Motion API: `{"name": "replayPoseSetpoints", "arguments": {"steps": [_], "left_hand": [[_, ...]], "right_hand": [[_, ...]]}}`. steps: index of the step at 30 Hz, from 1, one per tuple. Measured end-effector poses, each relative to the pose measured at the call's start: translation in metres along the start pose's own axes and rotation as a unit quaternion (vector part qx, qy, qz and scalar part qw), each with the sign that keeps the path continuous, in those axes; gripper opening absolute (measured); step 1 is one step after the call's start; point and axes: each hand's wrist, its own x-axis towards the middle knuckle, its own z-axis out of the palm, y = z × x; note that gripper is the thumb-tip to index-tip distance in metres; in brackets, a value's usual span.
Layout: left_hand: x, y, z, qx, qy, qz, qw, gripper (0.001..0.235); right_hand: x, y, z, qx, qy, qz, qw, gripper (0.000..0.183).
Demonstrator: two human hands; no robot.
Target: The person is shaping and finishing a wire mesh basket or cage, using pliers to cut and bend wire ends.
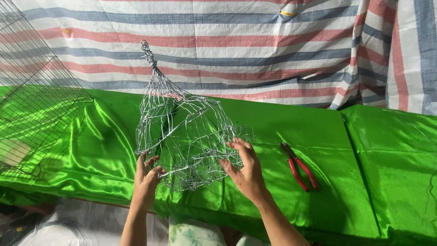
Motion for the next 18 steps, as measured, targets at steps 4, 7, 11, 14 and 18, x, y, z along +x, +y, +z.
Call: {"name": "replayPoseSetpoints", "arguments": {"steps": [4,7,11,14,18], "left_hand": [[0.004,-0.003,-0.004,-0.023,0.03,-0.027,0.999,0.072],[0.006,-0.006,-0.007,-0.046,0.023,-0.028,0.998,0.072],[-0.003,0.008,0.001,-0.011,0.035,-0.037,0.999,0.071],[-0.002,0.004,-0.001,-0.065,0.016,-0.021,0.998,0.079],[-0.007,0.011,0.012,-0.138,0.006,-0.031,0.99,0.083]], "right_hand": [[-0.001,0.014,0.001,0.048,0.058,-0.001,0.997,0.056],[-0.003,0.024,-0.001,0.104,-0.002,0.083,0.991,0.06],[-0.008,0.032,0.007,0.127,0.009,0.047,0.991,0.049],[-0.016,0.027,0.011,0.069,0.031,0.028,0.997,0.042],[-0.023,0.002,0.003,0.047,0.053,-0.006,0.997,0.049]]}}
